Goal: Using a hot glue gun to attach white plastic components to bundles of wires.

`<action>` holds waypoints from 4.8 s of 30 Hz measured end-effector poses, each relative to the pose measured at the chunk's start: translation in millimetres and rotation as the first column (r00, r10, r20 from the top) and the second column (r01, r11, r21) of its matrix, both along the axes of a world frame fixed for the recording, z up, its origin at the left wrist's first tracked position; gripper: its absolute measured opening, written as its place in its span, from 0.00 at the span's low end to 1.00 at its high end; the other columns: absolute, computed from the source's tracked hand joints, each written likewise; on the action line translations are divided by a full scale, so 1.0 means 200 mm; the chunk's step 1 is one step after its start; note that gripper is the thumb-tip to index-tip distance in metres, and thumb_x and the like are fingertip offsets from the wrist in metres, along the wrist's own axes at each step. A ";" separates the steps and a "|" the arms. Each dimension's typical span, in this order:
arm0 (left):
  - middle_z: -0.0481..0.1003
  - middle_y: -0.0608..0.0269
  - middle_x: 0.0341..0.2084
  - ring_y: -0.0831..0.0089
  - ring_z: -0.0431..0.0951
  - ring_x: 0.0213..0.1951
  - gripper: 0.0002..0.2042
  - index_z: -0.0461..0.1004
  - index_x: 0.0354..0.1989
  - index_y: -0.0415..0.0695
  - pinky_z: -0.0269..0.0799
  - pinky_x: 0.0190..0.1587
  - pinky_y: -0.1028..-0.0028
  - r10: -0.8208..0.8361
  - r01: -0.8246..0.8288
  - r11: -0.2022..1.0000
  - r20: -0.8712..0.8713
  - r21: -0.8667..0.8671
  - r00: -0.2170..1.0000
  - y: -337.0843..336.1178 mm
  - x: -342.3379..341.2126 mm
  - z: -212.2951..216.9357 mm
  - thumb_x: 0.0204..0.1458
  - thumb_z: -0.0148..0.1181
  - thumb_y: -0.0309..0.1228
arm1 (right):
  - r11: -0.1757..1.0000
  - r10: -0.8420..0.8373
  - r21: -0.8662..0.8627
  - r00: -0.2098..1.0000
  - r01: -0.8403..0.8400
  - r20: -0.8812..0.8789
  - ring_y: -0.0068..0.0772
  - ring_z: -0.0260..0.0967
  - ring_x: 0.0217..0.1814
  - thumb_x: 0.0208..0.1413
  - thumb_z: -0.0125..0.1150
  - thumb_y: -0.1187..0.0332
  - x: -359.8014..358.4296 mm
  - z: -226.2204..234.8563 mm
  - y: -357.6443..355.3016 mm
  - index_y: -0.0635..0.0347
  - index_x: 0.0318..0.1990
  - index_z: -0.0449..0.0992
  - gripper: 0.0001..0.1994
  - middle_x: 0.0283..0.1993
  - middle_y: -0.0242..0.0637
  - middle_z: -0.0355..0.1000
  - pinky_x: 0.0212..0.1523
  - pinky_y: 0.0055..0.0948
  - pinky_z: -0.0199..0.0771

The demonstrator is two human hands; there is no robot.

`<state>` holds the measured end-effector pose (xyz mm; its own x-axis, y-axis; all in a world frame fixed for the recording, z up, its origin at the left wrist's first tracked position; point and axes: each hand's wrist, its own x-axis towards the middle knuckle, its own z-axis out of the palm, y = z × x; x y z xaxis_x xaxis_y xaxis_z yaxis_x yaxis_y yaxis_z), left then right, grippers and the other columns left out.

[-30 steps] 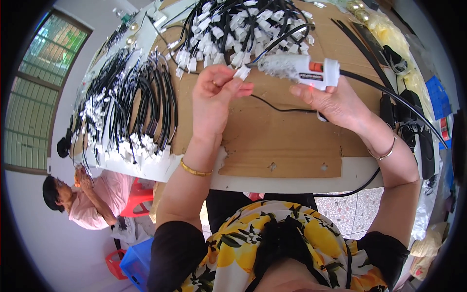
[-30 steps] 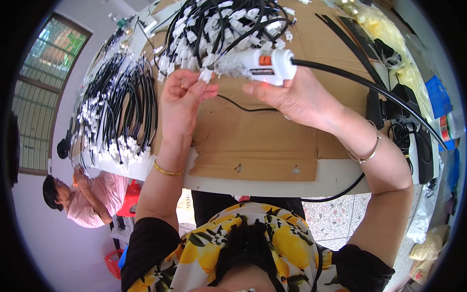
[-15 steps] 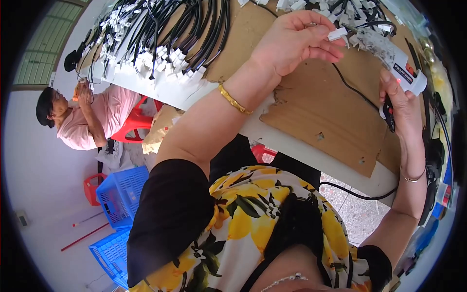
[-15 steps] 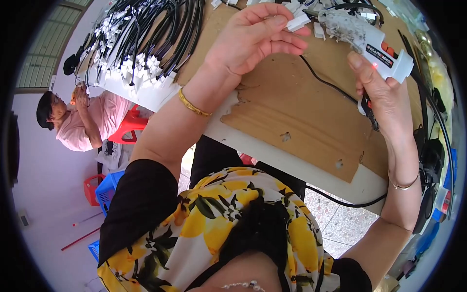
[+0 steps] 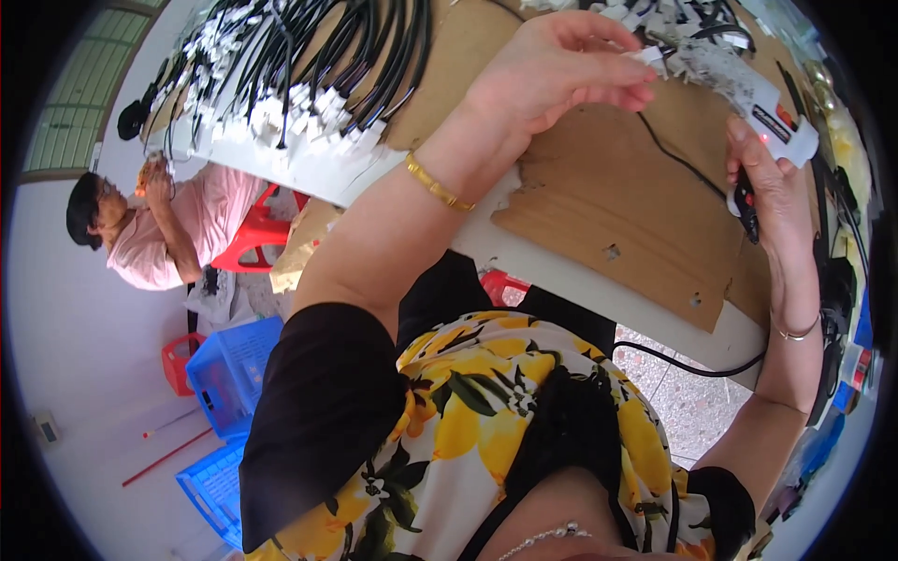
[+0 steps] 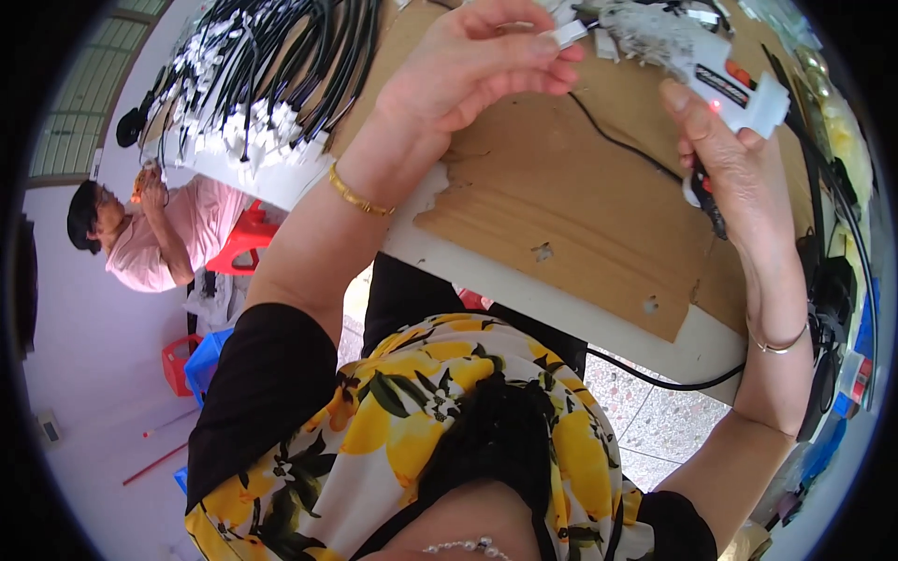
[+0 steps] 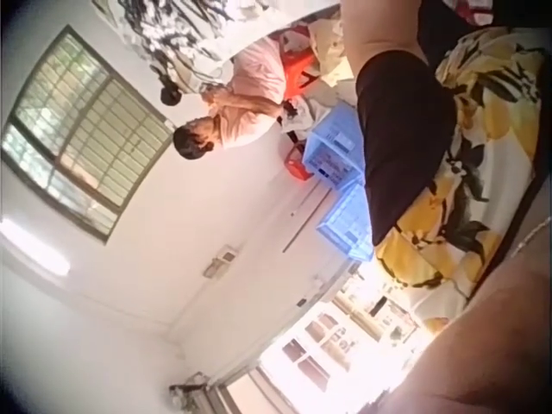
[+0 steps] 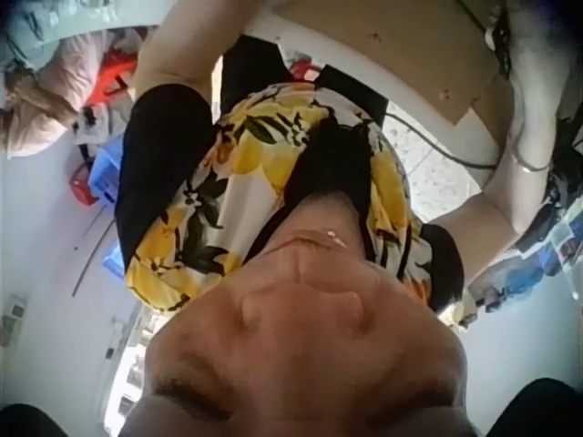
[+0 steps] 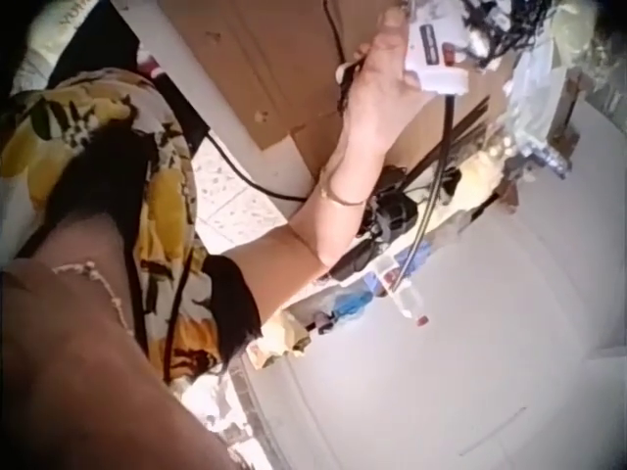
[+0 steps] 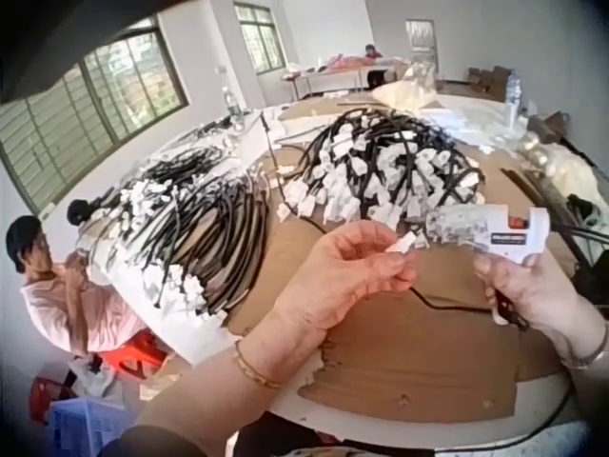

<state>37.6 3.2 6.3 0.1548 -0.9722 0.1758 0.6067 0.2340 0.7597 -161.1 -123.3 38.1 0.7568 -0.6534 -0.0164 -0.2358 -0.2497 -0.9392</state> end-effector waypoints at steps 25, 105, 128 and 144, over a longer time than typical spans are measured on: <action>0.72 0.59 0.28 0.75 0.73 0.28 0.10 0.68 0.39 0.31 0.71 0.29 0.79 0.431 -0.540 0.835 0.486 0.103 0.760 -0.03 -0.08 -0.01 0.49 0.50 0.23 | 0.987 0.143 0.043 0.973 -0.153 0.179 0.13 0.57 0.23 0.43 0.61 0.51 0.00 0.04 0.01 0.60 0.34 0.69 0.20 0.25 0.24 0.65 0.23 0.15 0.58; 0.73 0.51 0.32 0.70 0.74 0.29 0.12 0.67 0.40 0.34 0.73 0.32 0.74 0.463 -0.496 0.868 0.312 0.032 0.830 0.04 0.06 0.08 0.48 0.54 0.26 | 0.979 0.134 -0.169 0.985 -0.114 0.109 0.15 0.56 0.17 0.46 0.58 0.58 0.15 0.19 0.13 0.55 0.20 0.68 0.13 0.16 0.24 0.63 0.20 0.16 0.55; 0.73 0.51 0.30 0.70 0.74 0.27 0.12 0.67 0.42 0.34 0.73 0.31 0.74 0.503 -0.509 0.861 0.193 -0.020 0.842 -0.05 0.07 0.03 0.50 0.50 0.25 | 0.972 0.234 -0.062 0.950 -0.226 0.208 0.16 0.62 0.24 0.48 0.57 0.62 0.19 0.22 0.00 0.61 0.33 0.71 0.11 0.24 0.29 0.67 0.26 0.17 0.63; 0.73 0.52 0.31 0.68 0.74 0.30 0.09 0.70 0.38 0.34 0.73 0.34 0.73 0.540 -0.537 0.841 0.063 -0.061 0.839 -0.06 0.06 -0.02 0.48 0.52 0.21 | 0.947 0.266 -0.194 0.964 -0.257 0.023 0.15 0.58 0.21 0.44 0.62 0.60 0.21 0.34 0.04 0.58 0.29 0.70 0.12 0.21 0.25 0.65 0.23 0.17 0.59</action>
